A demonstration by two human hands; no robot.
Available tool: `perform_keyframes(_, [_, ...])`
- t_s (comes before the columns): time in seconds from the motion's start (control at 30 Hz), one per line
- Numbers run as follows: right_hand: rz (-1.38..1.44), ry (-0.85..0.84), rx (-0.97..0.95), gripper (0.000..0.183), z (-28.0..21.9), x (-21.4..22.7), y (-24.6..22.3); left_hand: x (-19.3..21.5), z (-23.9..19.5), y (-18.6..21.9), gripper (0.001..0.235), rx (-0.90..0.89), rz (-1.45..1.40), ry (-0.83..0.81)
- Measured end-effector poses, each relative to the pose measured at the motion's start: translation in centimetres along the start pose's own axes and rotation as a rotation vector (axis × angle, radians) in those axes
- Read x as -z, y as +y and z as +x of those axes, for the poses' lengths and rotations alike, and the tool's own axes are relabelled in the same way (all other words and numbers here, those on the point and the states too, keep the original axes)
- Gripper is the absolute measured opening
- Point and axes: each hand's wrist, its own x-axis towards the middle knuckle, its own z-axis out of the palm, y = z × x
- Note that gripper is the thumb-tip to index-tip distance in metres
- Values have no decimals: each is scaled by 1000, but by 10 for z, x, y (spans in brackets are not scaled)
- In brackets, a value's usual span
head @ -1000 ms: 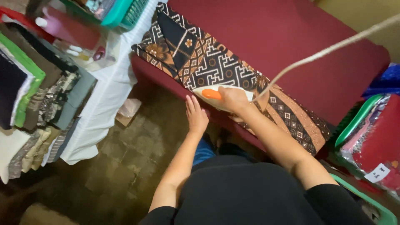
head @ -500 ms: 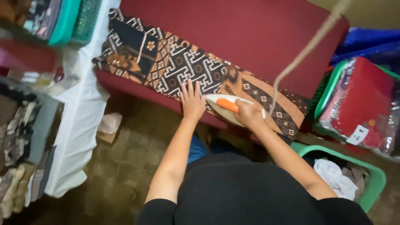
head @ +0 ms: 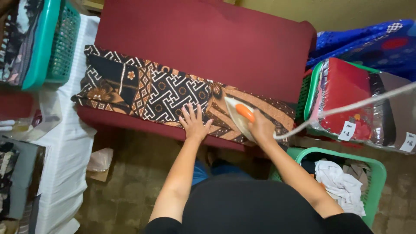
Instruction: Ironing and folding a batik-patterned cloth on an ironing board.
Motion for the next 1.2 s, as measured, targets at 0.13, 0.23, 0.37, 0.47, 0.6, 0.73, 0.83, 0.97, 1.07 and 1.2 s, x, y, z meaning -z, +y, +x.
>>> perform_keyframes(0.13, [1, -3, -15, 41, 52, 3, -22, 1, 1, 1, 99, 14, -12, -69])
perform_keyframes(0.23, [-30, -120, -124, 31, 71, 14, -15, 5, 0, 3, 99, 20, 7, -74])
perform_keyframes(0.37, [-74, -85, -229, 37, 56, 33, 46, 1, -2, 2, 99, 19, 2, -67])
perform_keyframes(0.47, [-129, -8, -348, 46, 41, 43, 94, -2, 0, 0, 99, 15, -16, -55])
perform_keyframes(0.6, [-175, -46, -357, 43, 27, 61, 131, 1, 3, -2, 100, 16, -33, -90])
perform_keyframes(0.73, [-121, -122, -222, 31, 37, 53, 136, 9, 4, -2, 100, 19, -65, -163])
perform_keyframes(0.83, [-122, -199, -47, 26, 65, 51, 84, 7, 6, -4, 100, 24, -70, -186])
perform_keyframes(0.97, [-127, -277, 19, 26, 90, 50, 11, 5, 7, -4, 100, 26, -75, -205])
perform_keyframes(1.07, [-77, -354, 58, 26, 85, 51, -13, 1, 8, -8, 99, 26, -92, -210])
perform_keyframes(1.2, [-58, -343, 19, 36, 50, 61, 2, -10, 11, -13, 95, 17, -117, -211])
